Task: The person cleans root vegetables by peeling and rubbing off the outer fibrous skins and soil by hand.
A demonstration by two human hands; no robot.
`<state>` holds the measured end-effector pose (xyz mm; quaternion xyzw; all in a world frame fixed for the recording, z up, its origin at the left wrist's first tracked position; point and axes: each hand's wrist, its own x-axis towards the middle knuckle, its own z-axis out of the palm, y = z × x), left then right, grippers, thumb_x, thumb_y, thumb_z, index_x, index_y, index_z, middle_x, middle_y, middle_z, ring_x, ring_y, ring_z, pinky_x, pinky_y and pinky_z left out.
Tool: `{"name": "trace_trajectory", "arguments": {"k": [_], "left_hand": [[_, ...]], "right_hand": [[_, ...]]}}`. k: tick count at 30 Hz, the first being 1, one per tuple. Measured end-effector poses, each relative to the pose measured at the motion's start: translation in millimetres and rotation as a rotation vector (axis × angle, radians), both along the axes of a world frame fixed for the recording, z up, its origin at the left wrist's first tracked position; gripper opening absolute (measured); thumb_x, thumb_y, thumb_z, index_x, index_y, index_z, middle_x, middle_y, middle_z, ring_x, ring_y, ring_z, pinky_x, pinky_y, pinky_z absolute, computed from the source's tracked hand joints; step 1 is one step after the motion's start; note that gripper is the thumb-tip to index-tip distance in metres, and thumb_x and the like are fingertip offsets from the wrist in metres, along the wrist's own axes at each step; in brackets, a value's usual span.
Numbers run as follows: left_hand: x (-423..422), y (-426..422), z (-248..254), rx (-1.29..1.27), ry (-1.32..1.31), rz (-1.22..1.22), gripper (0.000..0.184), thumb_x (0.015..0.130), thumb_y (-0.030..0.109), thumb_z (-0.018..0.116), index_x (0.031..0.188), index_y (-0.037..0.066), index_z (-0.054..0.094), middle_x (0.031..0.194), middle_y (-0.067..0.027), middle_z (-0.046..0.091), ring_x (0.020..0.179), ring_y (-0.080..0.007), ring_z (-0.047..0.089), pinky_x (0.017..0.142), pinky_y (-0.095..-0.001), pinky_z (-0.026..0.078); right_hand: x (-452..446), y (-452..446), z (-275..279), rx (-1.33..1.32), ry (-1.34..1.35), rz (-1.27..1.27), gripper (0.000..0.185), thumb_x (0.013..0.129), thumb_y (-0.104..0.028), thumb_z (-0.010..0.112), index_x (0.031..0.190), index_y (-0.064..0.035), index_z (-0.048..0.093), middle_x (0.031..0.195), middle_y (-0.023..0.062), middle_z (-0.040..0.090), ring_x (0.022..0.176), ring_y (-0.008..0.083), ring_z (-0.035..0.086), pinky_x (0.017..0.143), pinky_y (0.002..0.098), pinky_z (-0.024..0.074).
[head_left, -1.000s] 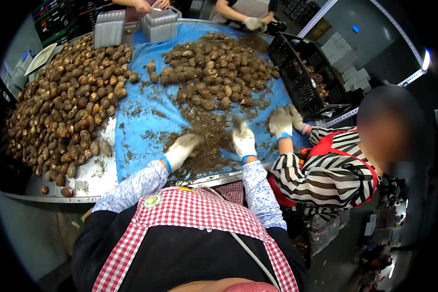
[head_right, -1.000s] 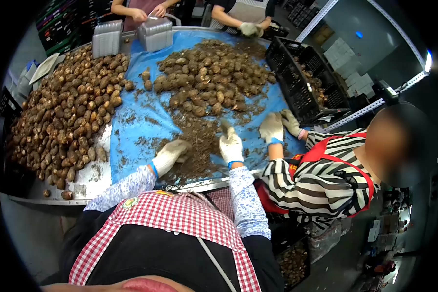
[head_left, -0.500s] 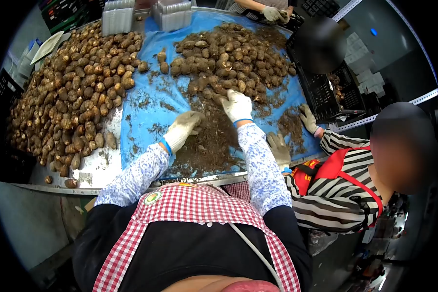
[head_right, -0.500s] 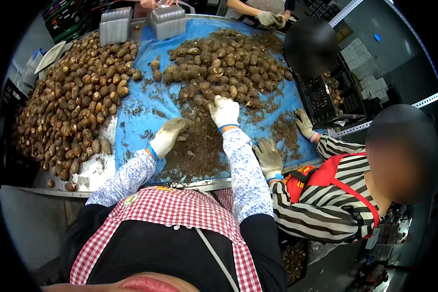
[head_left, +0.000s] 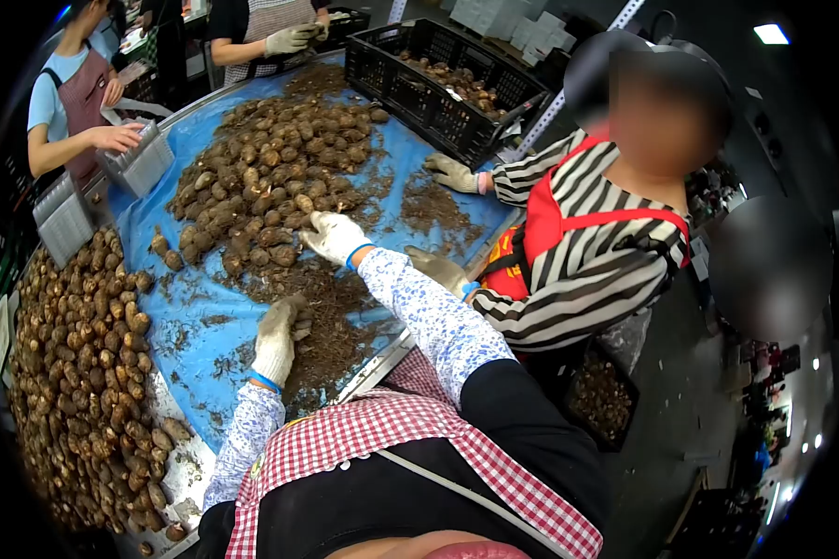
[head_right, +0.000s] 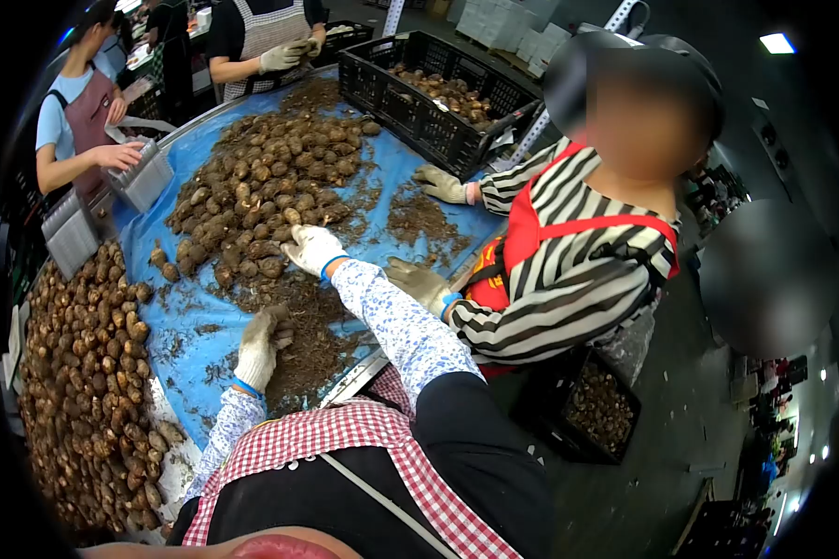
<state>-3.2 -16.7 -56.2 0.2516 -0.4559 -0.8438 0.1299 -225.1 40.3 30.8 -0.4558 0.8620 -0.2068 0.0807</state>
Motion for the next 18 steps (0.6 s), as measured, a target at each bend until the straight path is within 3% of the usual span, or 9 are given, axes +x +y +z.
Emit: {"name": "trace_trajectory", "arguments": {"k": [1, 4, 8, 9, 10, 12, 13, 15, 18], "left_hand": [[-2, 7, -2, 0.039, 0.005, -0.06, 0.038, 0.1, 0.031, 0.051, 0.12, -0.001, 0.058, 0.099, -0.0096, 0.064, 0.081, -0.0157, 0.058, 0.073, -0.0296, 0.052], [-19, 40, 54, -0.032, 0.03, -0.22, 0.047, 0.099, 0.038, 0.051, 0.123, -0.003, 0.053, 0.102, -0.0127, 0.06, 0.084, -0.0183, 0.057, 0.074, -0.0321, 0.052], [-65, 37, 111, -0.263, 0.12, -0.352, 0.048, 0.099, 0.037, 0.047, 0.12, -0.006, 0.052, 0.102, -0.0149, 0.059, 0.087, -0.0207, 0.057, 0.077, -0.0339, 0.051], [-78, 37, 132, -0.336, 0.114, -0.332, 0.045, 0.1, 0.035, 0.046, 0.118, -0.005, 0.054, 0.099, -0.0141, 0.06, 0.085, -0.0203, 0.057, 0.077, -0.0332, 0.051], [-97, 32, 146, -0.375, 0.077, -0.364, 0.043, 0.101, 0.033, 0.045, 0.117, -0.005, 0.055, 0.098, -0.0134, 0.061, 0.085, -0.0201, 0.058, 0.077, -0.0323, 0.052], [-115, 29, 169, -0.404, 0.135, -0.353, 0.037, 0.102, 0.027, 0.042, 0.116, -0.005, 0.057, 0.092, -0.0102, 0.063, 0.077, -0.0183, 0.059, 0.072, -0.0286, 0.051], [-114, 35, 173, -0.291, 0.283, -0.217, 0.034, 0.102, 0.024, 0.043, 0.112, -0.004, 0.059, 0.086, -0.0077, 0.06, 0.069, -0.0147, 0.053, 0.062, -0.0263, 0.046], [-123, 41, 167, -0.337, 0.344, -0.026, 0.036, 0.1, 0.028, 0.045, 0.108, -0.004, 0.06, 0.079, -0.0059, 0.058, 0.063, -0.0126, 0.048, 0.057, -0.0268, 0.04], [-108, 34, 193, -0.443, 0.315, -0.366, 0.041, 0.098, 0.034, 0.045, 0.108, -0.003, 0.06, 0.075, -0.005, 0.056, 0.062, -0.0128, 0.048, 0.056, -0.0276, 0.04]], "right_hand": [[-8, 8, 2, -0.01, -0.091, -0.005, 0.048, 0.09, -0.04, 0.06, 0.121, -0.0024, 0.062, 0.119, 0.0199, 0.064, 0.109, 0.037, 0.061, 0.092, 0.042, 0.0505], [-18, 30, 19, 0.101, -0.067, -0.047, 0.058, 0.093, -0.042, 0.057, 0.135, -0.0023, 0.053, 0.134, 0.018, 0.056, 0.123, 0.0316, 0.055, 0.103, 0.0366, 0.045], [-37, 49, 33, 0.155, -0.125, -0.023, 0.061, 0.094, -0.046, 0.056, 0.14, -0.0051, 0.049, 0.138, 0.0147, 0.054, 0.125, 0.0307, 0.053, 0.105, 0.0355, 0.0434], [-33, 56, 48, 0.111, -0.066, -0.012, 0.051, 0.097, -0.038, 0.054, 0.136, -0.0049, 0.052, 0.134, 0.0158, 0.057, 0.122, 0.0317, 0.056, 0.101, 0.037, 0.0463], [-76, 48, 0, -0.054, -0.229, 0.013, 0.043, 0.098, -0.031, 0.052, 0.132, -0.0044, 0.055, 0.13, 0.0153, 0.06, 0.115, 0.0305, 0.06, 0.097, 0.0375, 0.0482], [-72, 53, 11, -0.532, -1.083, -0.222, 0.025, 0.1, -0.014, 0.046, 0.117, -0.0036, 0.062, 0.113, 0.0112, 0.068, 0.092, 0.0231, 0.064, 0.085, 0.0368, 0.0512], [-83, 57, 7, -0.467, -0.912, -0.062, 0.023, 0.1, -0.015, 0.047, 0.112, -0.0036, 0.063, 0.108, 0.0096, 0.068, 0.089, 0.0213, 0.063, 0.084, 0.0359, 0.0509], [-96, 62, 8, -0.341, -0.555, 0.109, 0.024, 0.099, -0.02, 0.05, 0.108, -0.0027, 0.064, 0.102, 0.0095, 0.069, 0.087, 0.0214, 0.063, 0.082, 0.0354, 0.0507], [-76, 66, 66, 0.061, 0.059, 0.005, 0.037, 0.096, -0.032, 0.054, 0.112, -0.0007, 0.063, 0.104, 0.0145, 0.07, 0.091, 0.0277, 0.066, 0.084, 0.0377, 0.0509]]}}
